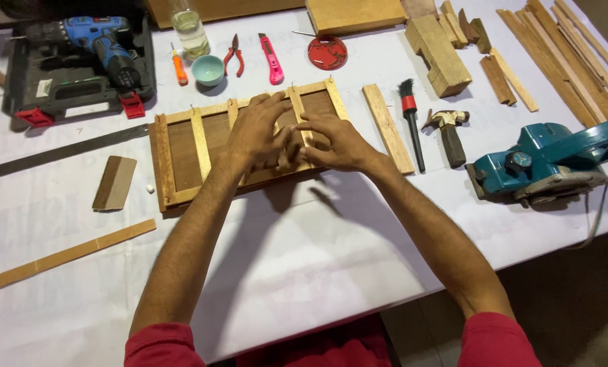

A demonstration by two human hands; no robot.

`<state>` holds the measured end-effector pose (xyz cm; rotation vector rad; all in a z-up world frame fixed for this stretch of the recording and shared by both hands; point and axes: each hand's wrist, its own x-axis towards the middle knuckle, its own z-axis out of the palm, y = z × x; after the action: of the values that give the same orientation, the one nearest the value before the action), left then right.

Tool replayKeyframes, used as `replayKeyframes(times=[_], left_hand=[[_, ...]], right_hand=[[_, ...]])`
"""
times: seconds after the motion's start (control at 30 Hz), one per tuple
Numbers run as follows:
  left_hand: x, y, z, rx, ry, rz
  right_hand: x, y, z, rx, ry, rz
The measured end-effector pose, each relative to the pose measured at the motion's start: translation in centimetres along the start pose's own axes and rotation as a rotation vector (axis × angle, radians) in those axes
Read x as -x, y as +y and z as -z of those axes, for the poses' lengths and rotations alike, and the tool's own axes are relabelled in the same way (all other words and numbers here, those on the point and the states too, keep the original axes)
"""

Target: Measure, clean, and assemble components of a wooden frame on a workshop table.

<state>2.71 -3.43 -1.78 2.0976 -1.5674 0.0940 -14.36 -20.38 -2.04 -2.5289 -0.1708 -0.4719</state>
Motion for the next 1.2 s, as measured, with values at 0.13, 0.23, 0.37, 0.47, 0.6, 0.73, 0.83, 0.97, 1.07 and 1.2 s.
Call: replayKeyframes(times=[0.13,0.23,0.37,0.47,0.6,0.73,0.83,0.97,1.07,1.2], left_hand=[[-1.6,1.4,-0.3,0.041,0.046,-0.059],[-3.1,3.1,-1.1,0.045,0.048,-0.083],[-6.0,5.5,-3.1,0.014,-0.007,-0.055],[-8.7,6.6,-5.3,-0.006,-0.03,-0.081],[-11.8,6.6,-7.5,-0.016,-0.038,-0.114],[-14.9,3.9,-7.3,-0.036,0.01,-0.153],[-17.4,1.2,-6.6,-0.063,0.05,-0.168],[-20.6,-2.1,-6.1,-0.098,0.018,-0.065],[-22.1,-4.1,-6.4,-0.099,-0.009,0.013],[-23.6,-5.9,-7.2,-0.114,-0.08,0.1]], right_hand=[[3.2,0.2,3.1,-0.059,0.032,-0.074],[5.6,2.5,4.9,0.022,0.1,-0.133],[7.7,5.5,7.4,0.045,0.212,-0.374],[8.9,7.4,8.9,0.081,0.278,-0.513],[9.3,8.0,10.6,0.08,0.291,-0.609],[8.3,12.0,10.7,0.051,0.351,-0.478],[5.2,14.1,11.2,0.061,0.324,-0.507],[0.4,17.5,10.8,-0.003,0.288,-0.533],[-2.5,19.0,10.2,-0.054,0.251,-0.548],[-4.5,21.2,9.2,-0.103,0.196,-0.532]])
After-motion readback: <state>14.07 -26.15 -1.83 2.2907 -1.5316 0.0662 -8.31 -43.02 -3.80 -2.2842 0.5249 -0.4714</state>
